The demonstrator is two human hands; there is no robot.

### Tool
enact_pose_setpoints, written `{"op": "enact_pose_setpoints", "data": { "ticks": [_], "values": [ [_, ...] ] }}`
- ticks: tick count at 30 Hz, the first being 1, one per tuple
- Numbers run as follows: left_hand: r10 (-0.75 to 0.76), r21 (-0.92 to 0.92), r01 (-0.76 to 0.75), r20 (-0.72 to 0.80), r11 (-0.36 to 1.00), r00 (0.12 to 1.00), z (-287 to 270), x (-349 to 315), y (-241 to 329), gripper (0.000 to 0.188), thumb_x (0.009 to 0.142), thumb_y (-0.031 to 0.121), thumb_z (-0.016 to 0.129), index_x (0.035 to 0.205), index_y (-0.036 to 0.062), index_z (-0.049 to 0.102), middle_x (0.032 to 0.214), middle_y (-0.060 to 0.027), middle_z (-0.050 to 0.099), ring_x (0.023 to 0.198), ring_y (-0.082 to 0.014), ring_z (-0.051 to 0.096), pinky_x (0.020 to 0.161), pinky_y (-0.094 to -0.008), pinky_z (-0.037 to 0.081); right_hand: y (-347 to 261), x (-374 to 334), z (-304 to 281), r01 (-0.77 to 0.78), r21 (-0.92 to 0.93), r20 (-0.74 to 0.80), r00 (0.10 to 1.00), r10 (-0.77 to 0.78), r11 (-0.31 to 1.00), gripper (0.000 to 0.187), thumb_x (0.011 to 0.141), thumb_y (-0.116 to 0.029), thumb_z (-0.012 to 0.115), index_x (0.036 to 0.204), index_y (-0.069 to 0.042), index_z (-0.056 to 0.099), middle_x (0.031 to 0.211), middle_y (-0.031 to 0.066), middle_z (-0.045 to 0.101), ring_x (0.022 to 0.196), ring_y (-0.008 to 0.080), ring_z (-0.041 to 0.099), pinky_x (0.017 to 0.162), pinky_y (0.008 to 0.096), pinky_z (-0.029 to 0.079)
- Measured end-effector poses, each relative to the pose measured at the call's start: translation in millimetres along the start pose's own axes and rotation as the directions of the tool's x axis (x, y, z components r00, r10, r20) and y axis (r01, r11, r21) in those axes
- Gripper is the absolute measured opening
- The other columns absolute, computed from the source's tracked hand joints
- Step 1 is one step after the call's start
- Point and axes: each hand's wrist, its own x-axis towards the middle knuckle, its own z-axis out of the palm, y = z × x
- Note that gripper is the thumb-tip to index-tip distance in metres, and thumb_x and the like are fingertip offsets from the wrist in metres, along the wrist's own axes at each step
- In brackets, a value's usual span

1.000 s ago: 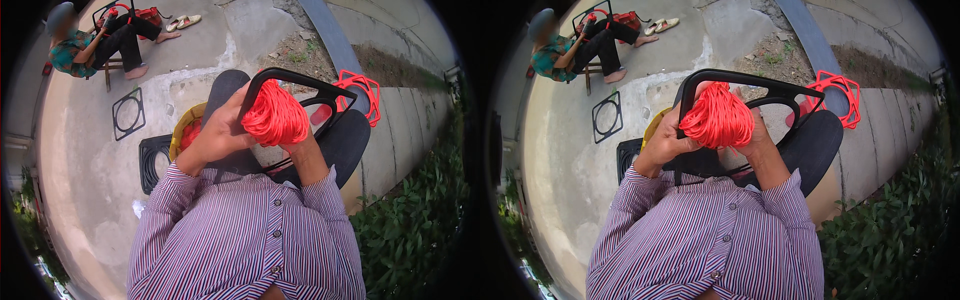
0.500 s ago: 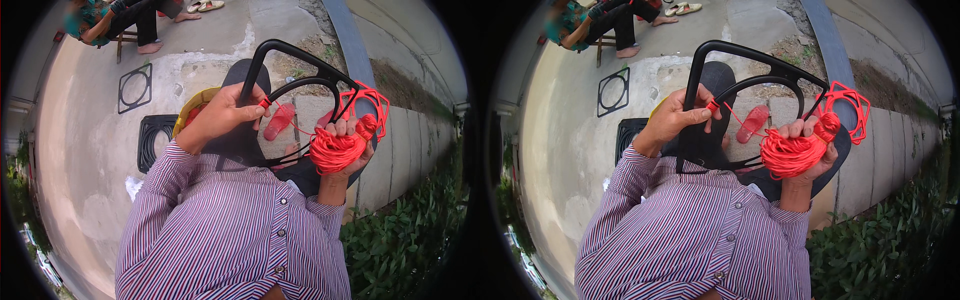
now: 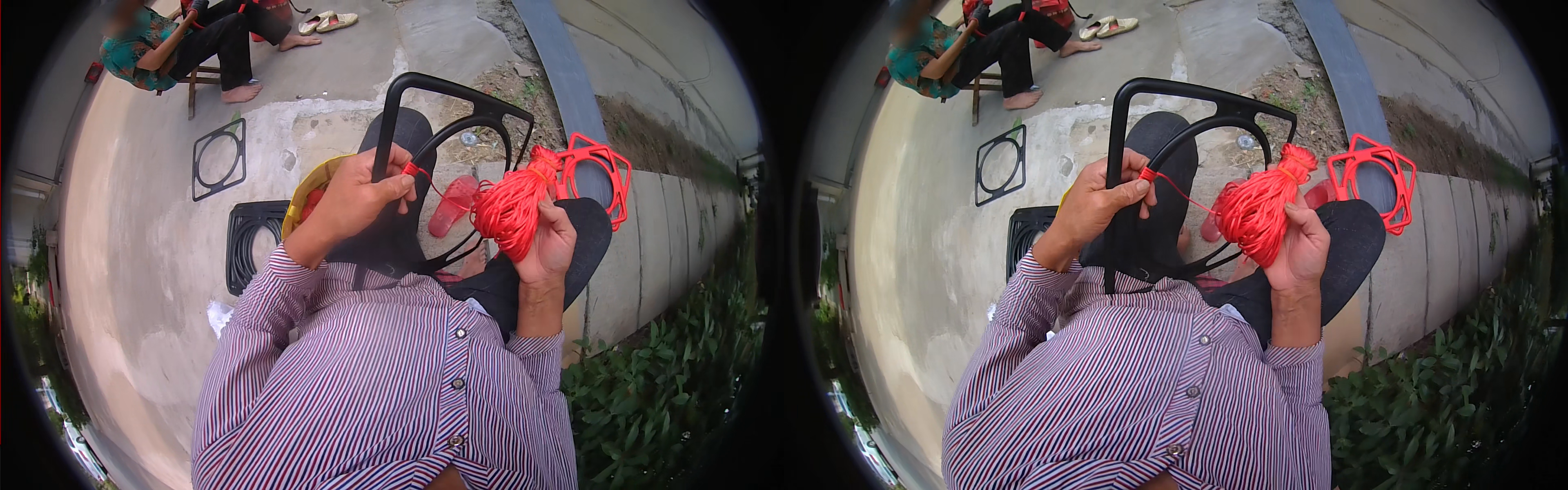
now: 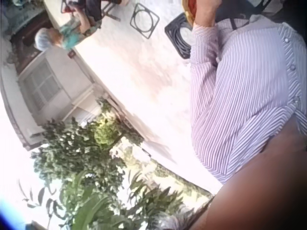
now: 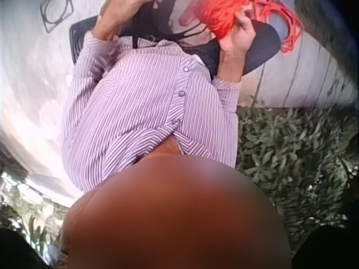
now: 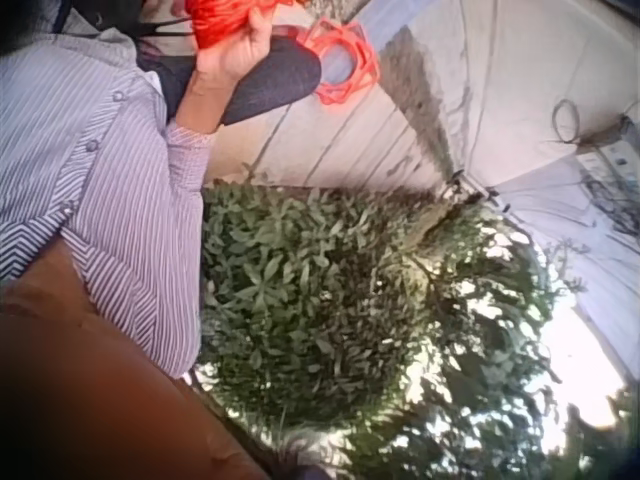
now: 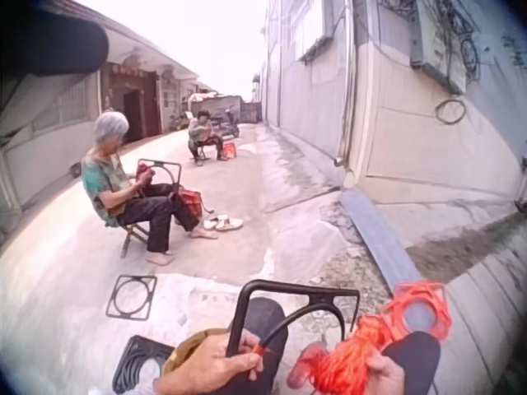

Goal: The person assembles red yarn bundles onto black plastic frames by hand.

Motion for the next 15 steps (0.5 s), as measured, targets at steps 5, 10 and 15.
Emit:
{"op": "enact_pose_setpoints", "data": {
  "ticks": [5,10,15],
  "values": [
    [0.339,0.479,-0.327,0.066,0.814,0.939,17,1,11,0.027,0.078,0.004,0.066,0.104,-0.0021,0.061,0.133,-0.0168,0.049,0.107,-0.0231,0.057,0.091,-0.0370,0.046,9,16,51,0.049,-0.514,0.205,0.976,0.068,0.856,0.050,0.085,-0.003,0.066,0.129,0.005,0.045,0.104,0.0127,0.067,0.095,0.0159,0.065,0.087,0.0280,0.052],
    [0.518,0.575,-0.540,0.222,0.614,0.826,29,8,14,0.038,0.077,0.004,0.065,0.115,0.0033,0.063,0.150,-0.0173,0.034,0.122,-0.0348,0.048,0.105,-0.0399,0.037,18,35,52,0.179,-0.585,0.175,0.980,-0.093,0.791,0.029,0.088,-0.011,0.065,0.112,0.004,0.056,0.094,0.0109,0.068,0.089,0.0142,0.065,0.081,0.0275,0.053],
    [0.385,0.103,-0.401,0.142,0.910,0.912,26,7,9,0.043,0.083,0.007,0.066,0.126,0.0028,0.058,0.142,-0.0156,0.044,0.129,-0.0287,0.045,0.109,-0.0357,0.032,35,40,-14,-0.186,0.032,0.323,0.932,0.166,0.982,0.027,0.093,-0.022,0.056,0.105,0.001,0.062,0.098,0.0124,0.069,0.091,0.0210,0.065,0.090,0.0342,0.049]
  ]
}}
